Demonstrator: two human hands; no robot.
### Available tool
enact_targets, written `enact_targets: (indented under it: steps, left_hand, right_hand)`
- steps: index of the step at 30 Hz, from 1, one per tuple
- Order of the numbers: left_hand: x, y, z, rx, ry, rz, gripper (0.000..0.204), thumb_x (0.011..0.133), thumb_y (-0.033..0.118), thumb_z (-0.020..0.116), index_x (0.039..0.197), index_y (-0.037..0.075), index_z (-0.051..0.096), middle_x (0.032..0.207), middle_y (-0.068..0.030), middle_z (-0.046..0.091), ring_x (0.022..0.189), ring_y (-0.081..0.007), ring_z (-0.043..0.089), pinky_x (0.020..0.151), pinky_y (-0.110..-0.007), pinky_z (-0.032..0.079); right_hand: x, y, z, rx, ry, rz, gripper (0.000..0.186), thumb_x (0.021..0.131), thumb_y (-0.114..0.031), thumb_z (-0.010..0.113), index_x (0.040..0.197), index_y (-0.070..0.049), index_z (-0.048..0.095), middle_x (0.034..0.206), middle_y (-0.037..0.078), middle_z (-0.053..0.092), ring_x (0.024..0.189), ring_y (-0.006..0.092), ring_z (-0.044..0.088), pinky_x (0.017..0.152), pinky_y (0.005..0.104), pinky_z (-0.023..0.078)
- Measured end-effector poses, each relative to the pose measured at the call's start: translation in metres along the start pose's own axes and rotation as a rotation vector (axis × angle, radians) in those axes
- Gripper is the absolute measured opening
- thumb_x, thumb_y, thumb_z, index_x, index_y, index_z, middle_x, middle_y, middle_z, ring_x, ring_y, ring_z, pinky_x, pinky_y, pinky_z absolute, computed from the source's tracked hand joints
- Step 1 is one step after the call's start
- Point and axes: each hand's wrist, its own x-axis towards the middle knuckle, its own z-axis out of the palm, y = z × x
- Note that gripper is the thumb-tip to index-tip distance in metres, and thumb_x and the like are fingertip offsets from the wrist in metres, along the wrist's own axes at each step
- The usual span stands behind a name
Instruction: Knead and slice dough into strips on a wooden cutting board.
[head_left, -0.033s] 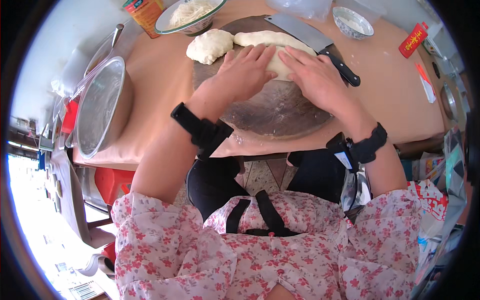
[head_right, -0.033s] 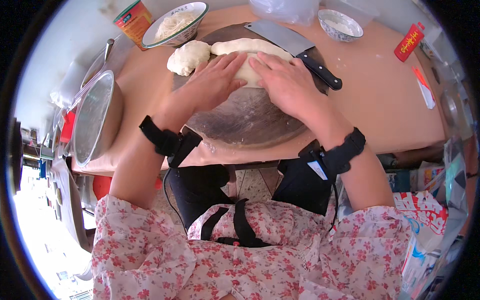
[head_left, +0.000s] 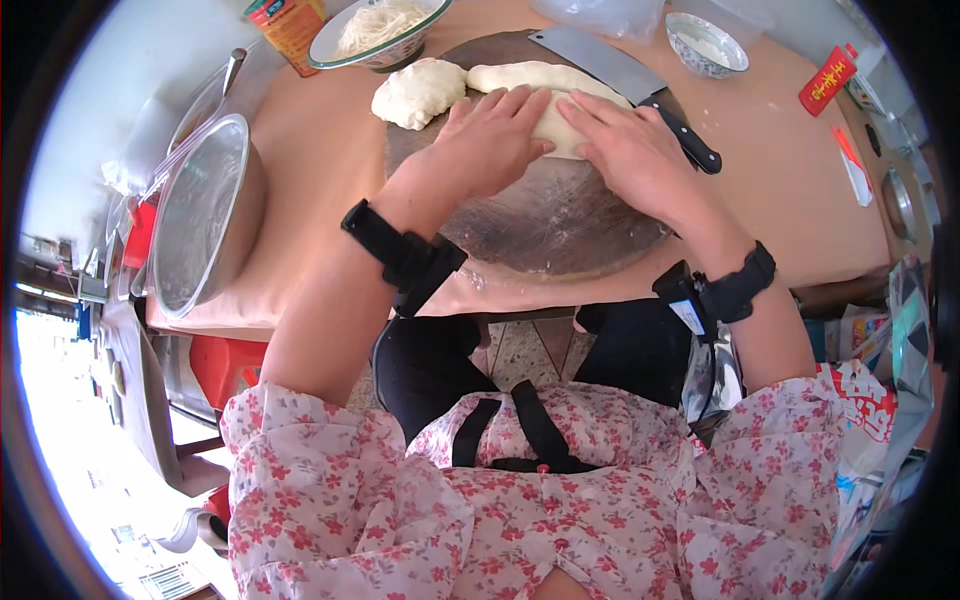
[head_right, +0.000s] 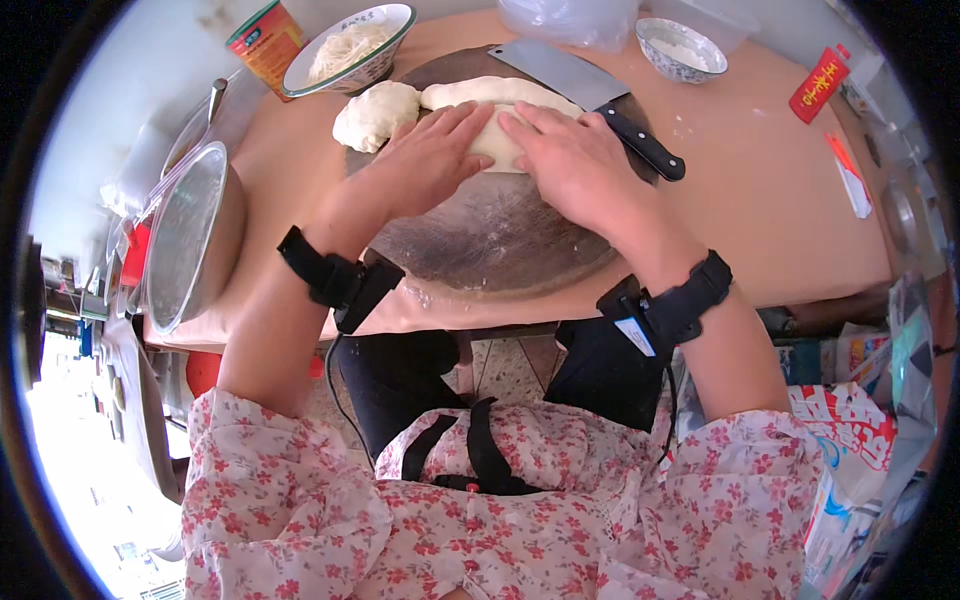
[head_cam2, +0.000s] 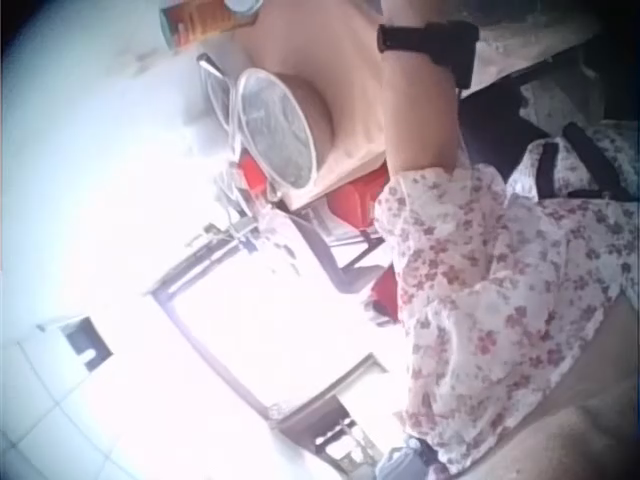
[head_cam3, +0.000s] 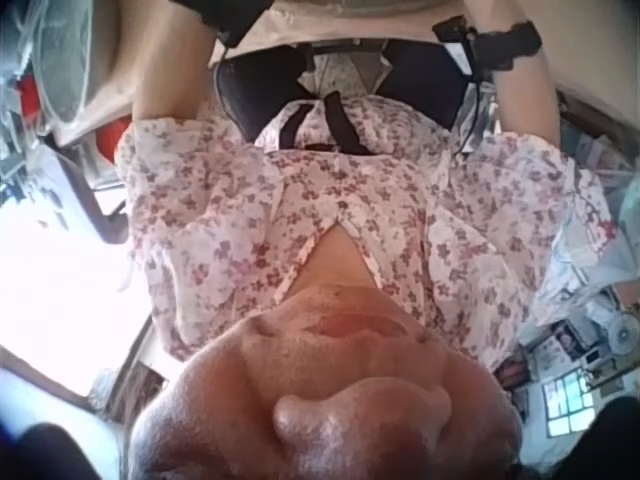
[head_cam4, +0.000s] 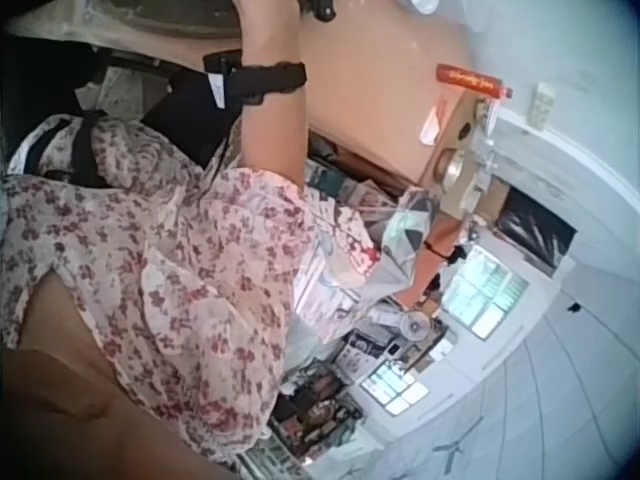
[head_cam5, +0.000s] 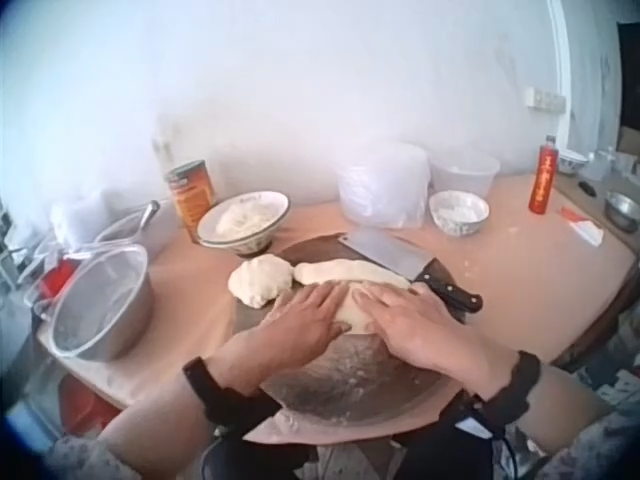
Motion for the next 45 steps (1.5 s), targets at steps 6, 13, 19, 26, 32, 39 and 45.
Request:
enact_targets:
  steps: [6, 13, 19, 26, 32, 39, 45]
  left_hand:
    - [0.017, -0.008, 0.005, -0.08, -0.041, -0.037, 0.058, 0.101, 0.038, 0.047, 0.149, 0.01, 0.031, 0.151, -0.0142, 0.037, 0.14, -0.0334, 0.034, 0.111, -0.056, 0.03]
    - [0.007, -0.006, 0.006, -0.176, 0.007, -0.009, 0.058, 0.1, 0.035, 0.049, 0.149, 0.008, 0.032, 0.151, -0.0182, 0.036, 0.137, -0.0379, 0.036, 0.111, -0.047, 0.033]
    - [-0.054, 0.026, 0.008, -0.193, 0.043, 0.075, 0.06, 0.097, 0.032, 0.055, 0.146, 0.004, 0.035, 0.145, -0.0208, 0.041, 0.131, -0.0392, 0.041, 0.108, -0.046, 0.036]
    - [-0.104, 0.054, 0.014, -0.176, 0.253, 0.109, 0.062, 0.087, 0.026, 0.066, 0.14, 0.005, 0.042, 0.137, -0.0194, 0.047, 0.126, -0.037, 0.046, 0.102, -0.049, 0.04]
    - [-0.071, 0.034, 0.01, -0.181, 0.137, 0.059, 0.061, 0.092, 0.029, 0.06, 0.145, 0.009, 0.037, 0.141, -0.0171, 0.044, 0.127, -0.0371, 0.044, 0.107, -0.047, 0.035]
    - [-0.02, -0.001, 0.008, -0.1, -0.011, -0.058, 0.062, 0.1, 0.044, 0.045, 0.152, 0.014, 0.027, 0.152, -0.0136, 0.034, 0.14, -0.0353, 0.033, 0.112, -0.051, 0.028]
    - [-0.015, -0.011, 0.02, -0.126, 0.086, -0.031, 0.059, 0.098, 0.042, 0.048, 0.148, 0.015, 0.031, 0.148, -0.013, 0.038, 0.138, -0.0334, 0.035, 0.109, -0.057, 0.03]
  right_hand:
    - [0.015, 0.007, 0.002, -0.021, -0.052, 0.041, 0.046, 0.095, -0.021, 0.056, 0.139, -0.012, 0.05, 0.14, 0.008, 0.053, 0.127, 0.0229, 0.05, 0.1, 0.0427, 0.035]
    - [0.012, 0.006, 0.007, 0.015, -0.004, 0.025, 0.045, 0.093, -0.017, 0.057, 0.137, -0.01, 0.052, 0.136, 0.009, 0.056, 0.121, 0.0245, 0.055, 0.099, 0.0429, 0.036]
    - [-0.043, -0.018, -0.01, 0.125, -0.014, -0.071, 0.047, 0.089, -0.013, 0.061, 0.135, -0.005, 0.053, 0.134, 0.014, 0.057, 0.118, 0.0277, 0.057, 0.097, 0.0421, 0.04]
    - [-0.08, -0.051, -0.021, 0.167, 0.035, -0.121, 0.046, 0.085, -0.012, 0.065, 0.13, -0.006, 0.056, 0.129, 0.015, 0.058, 0.115, 0.0261, 0.057, 0.091, 0.0419, 0.042]
    - [-0.052, -0.033, -0.009, 0.047, 0.058, -0.09, 0.046, 0.084, -0.014, 0.066, 0.129, -0.008, 0.057, 0.128, 0.009, 0.06, 0.115, 0.0234, 0.055, 0.09, 0.0403, 0.04]
    - [0.004, -0.014, -0.004, -0.026, -0.066, 0.039, 0.048, 0.089, -0.018, 0.062, 0.137, -0.013, 0.054, 0.134, 0.006, 0.057, 0.12, 0.0232, 0.052, 0.096, 0.0409, 0.036]
    - [0.011, -0.008, 0.003, 0.05, -0.062, 0.049, 0.048, 0.091, -0.016, 0.06, 0.138, -0.012, 0.052, 0.138, 0.01, 0.054, 0.124, 0.0273, 0.051, 0.098, 0.0427, 0.038]
